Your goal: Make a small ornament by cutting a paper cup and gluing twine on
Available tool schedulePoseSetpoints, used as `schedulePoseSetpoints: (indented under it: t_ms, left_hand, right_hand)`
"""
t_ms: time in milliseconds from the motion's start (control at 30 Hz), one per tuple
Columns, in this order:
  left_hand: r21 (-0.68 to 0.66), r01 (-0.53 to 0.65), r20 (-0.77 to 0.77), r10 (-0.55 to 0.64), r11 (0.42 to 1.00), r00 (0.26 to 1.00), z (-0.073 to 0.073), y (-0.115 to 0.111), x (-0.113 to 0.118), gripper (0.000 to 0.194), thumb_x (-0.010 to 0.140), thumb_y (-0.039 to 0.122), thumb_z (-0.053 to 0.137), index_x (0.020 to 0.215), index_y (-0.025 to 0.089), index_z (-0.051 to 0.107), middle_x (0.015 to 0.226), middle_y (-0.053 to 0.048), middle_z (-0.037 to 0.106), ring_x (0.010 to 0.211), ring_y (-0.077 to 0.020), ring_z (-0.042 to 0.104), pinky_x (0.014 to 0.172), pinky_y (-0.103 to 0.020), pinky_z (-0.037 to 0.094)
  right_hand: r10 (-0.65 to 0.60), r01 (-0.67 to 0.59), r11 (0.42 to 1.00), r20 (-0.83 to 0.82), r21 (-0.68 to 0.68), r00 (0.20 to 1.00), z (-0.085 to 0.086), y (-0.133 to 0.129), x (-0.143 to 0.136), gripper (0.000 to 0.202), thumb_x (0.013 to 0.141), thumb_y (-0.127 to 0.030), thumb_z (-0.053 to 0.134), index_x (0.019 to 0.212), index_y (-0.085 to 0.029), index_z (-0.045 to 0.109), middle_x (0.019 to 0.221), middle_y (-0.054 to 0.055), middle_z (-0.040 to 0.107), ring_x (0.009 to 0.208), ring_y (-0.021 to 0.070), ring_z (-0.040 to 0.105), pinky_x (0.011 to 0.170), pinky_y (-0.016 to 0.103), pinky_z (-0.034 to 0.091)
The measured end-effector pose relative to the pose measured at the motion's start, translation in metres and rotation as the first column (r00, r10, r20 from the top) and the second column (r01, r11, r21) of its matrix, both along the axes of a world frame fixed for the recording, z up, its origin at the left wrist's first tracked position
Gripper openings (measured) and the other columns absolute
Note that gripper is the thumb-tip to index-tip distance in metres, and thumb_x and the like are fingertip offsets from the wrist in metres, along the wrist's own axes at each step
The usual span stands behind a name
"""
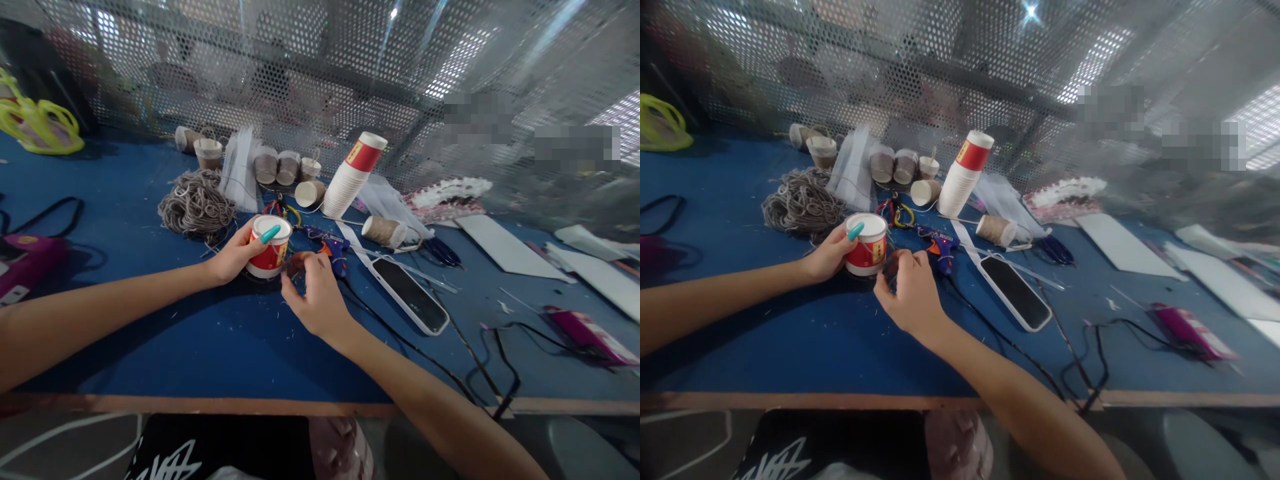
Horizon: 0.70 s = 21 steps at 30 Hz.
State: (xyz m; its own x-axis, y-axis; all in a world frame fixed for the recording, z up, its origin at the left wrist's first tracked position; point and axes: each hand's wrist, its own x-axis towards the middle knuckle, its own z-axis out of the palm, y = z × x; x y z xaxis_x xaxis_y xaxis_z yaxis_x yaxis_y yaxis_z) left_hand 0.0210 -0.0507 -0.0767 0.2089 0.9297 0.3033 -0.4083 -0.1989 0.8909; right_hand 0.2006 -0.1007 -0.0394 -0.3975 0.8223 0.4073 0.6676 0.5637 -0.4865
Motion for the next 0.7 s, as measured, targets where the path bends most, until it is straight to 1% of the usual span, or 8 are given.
schedulePoseSetpoints:
  t_ms: [100, 167, 300, 367, 433, 533, 600, 700]
  left_hand:
    - [-0.008, 0.012, -0.005, -0.012, 1.0, 1.0, -0.001, 0.0, 0.0, 0.058, 0.067, 0.057, 0.079, 0.109, 0.021, 0.062, 0.107, -0.008, 0.071, 0.106, -0.0306, 0.065, 0.098, -0.044, 0.047]
    - [-0.01, 0.015, -0.003, -0.015, 1.0, 1.0, -0.001, 0.001, 0.0, 0.058, 0.068, 0.058, 0.078, 0.11, 0.02, 0.062, 0.107, -0.008, 0.071, 0.107, -0.0306, 0.065, 0.098, -0.045, 0.047]
    - [-0.024, 0.017, 0.0, -0.017, 1.0, 1.0, -0.001, 0.002, 0.0, 0.057, 0.068, 0.057, 0.078, 0.109, 0.02, 0.063, 0.105, -0.008, 0.072, 0.104, -0.0301, 0.066, 0.097, -0.045, 0.048]
    - [-0.035, 0.02, -0.008, -0.02, 0.999, 1.0, -0.001, 0.003, -0.001, 0.058, 0.067, 0.057, 0.079, 0.109, 0.021, 0.063, 0.104, -0.008, 0.072, 0.104, -0.03, 0.066, 0.097, -0.045, 0.048]
    - [-0.043, 0.017, -0.01, -0.017, 0.999, 1.0, -0.001, 0.003, -0.001, 0.058, 0.067, 0.058, 0.079, 0.108, 0.02, 0.063, 0.104, -0.008, 0.073, 0.103, -0.03, 0.067, 0.097, -0.045, 0.049]
    - [-0.051, 0.017, -0.004, -0.018, 0.999, 1.0, -0.002, 0.004, -0.001, 0.06, 0.064, 0.058, 0.081, 0.107, 0.02, 0.063, 0.103, -0.007, 0.073, 0.102, -0.0303, 0.067, 0.096, -0.045, 0.049]
    - [-0.059, 0.016, 0.0, -0.016, 0.998, 1.0, -0.002, 0.004, -0.001, 0.06, 0.062, 0.058, 0.082, 0.106, 0.021, 0.064, 0.101, -0.007, 0.073, 0.1, -0.0304, 0.068, 0.095, -0.046, 0.049]
    - [-0.062, 0.015, 0.0, -0.015, 0.998, 1.0, -0.001, 0.004, 0.0, 0.061, 0.06, 0.059, 0.083, 0.105, 0.021, 0.063, 0.101, -0.007, 0.074, 0.1, -0.0307, 0.068, 0.095, -0.046, 0.049]
  right_hand:
    - [-0.017, 0.013, 0.998, -0.064, -0.064, 0.998, 0.003, 0.0, -0.001, 0.006, 0.083, -0.024, 0.045, 0.084, -0.022, 0.05, 0.08, 0.007, 0.06, 0.084, 0.0233, 0.055, 0.075, 0.038, 0.049]
    - [-0.007, -0.001, 0.996, -0.092, -0.093, 0.996, 0.007, -0.001, 0.001, 0.009, 0.082, -0.023, 0.042, 0.077, -0.023, 0.05, 0.076, 0.006, 0.059, 0.081, 0.022, 0.054, 0.072, 0.036, 0.047]
    - [0.122, -0.148, 0.975, -0.156, -0.168, 0.98, 0.017, -0.001, 0.007, 0.021, 0.077, -0.018, 0.04, 0.065, -0.023, 0.056, 0.071, 0.003, 0.063, 0.083, 0.0214, 0.052, 0.082, 0.04, 0.044]
    - [0.174, -0.226, 0.95, -0.237, -0.214, 0.956, 0.019, 0.0, 0.01, 0.024, 0.076, -0.019, 0.039, 0.061, -0.023, 0.058, 0.07, 0.003, 0.064, 0.084, 0.0214, 0.053, 0.085, 0.041, 0.044]
    - [0.175, -0.312, 0.902, -0.407, -0.3, 0.896, 0.019, 0.001, 0.011, 0.024, 0.078, -0.023, 0.04, 0.063, -0.023, 0.058, 0.067, 0.003, 0.063, 0.076, 0.0202, 0.056, 0.078, 0.039, 0.046]
    - [0.116, -0.483, 0.768, -0.65, -0.42, 0.751, 0.02, 0.002, 0.011, 0.021, 0.081, -0.036, 0.046, 0.07, -0.022, 0.056, 0.062, 0.0, 0.057, 0.054, 0.0151, 0.052, 0.059, 0.033, 0.046]
    - [0.101, -0.554, 0.694, -0.7, -0.46, 0.707, 0.022, 0.002, 0.009, 0.029, 0.084, -0.047, 0.048, 0.07, -0.022, 0.054, 0.057, -0.003, 0.053, 0.047, 0.0118, 0.045, 0.055, 0.031, 0.044]
    - [0.11, -0.573, 0.67, -0.701, -0.472, 0.705, 0.021, 0.003, 0.009, 0.04, 0.084, -0.056, 0.052, 0.063, -0.023, 0.05, 0.05, -0.007, 0.044, 0.045, 0.0093, 0.038, 0.058, 0.03, 0.045]
